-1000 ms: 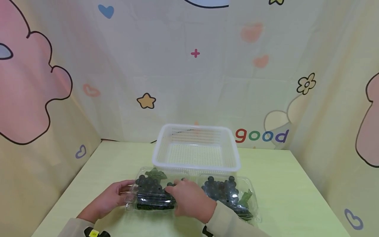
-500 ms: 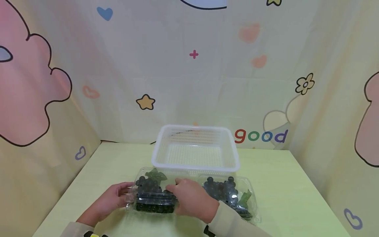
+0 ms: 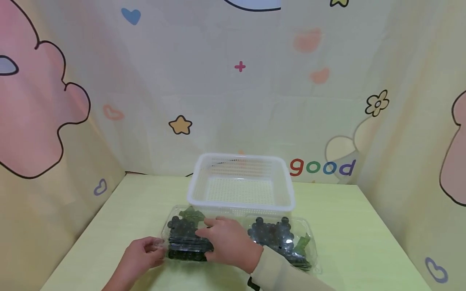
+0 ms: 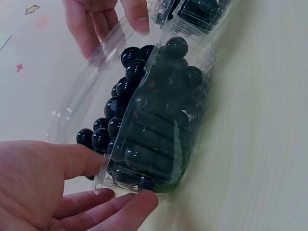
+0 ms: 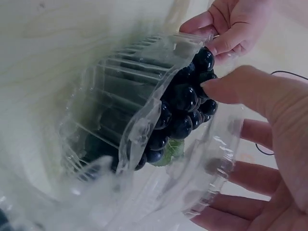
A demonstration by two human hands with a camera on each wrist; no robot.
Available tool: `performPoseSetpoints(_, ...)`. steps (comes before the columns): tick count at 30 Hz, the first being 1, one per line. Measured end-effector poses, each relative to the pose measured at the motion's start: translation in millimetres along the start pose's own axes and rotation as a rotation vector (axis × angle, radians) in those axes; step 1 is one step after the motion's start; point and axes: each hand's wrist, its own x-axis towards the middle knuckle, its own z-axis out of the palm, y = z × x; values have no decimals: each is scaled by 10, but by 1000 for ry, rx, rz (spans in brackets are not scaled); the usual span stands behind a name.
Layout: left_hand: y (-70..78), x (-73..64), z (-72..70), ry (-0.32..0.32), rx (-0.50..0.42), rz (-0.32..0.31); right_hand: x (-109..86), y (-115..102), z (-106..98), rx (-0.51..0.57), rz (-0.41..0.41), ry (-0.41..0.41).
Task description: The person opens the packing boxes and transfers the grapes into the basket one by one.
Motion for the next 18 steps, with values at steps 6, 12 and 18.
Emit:
performPoseSetpoints(6, 35, -5, -58, 26, 15, 6, 103, -8, -37, 17, -39, 31)
performPoseSetpoints(12, 31, 118, -249, -14, 41, -13, 221, -44, -113, 80, -45, 33)
performPoseSetpoints(18, 43, 246, -409, -18, 107, 17, 360, -60, -182, 163, -34, 36)
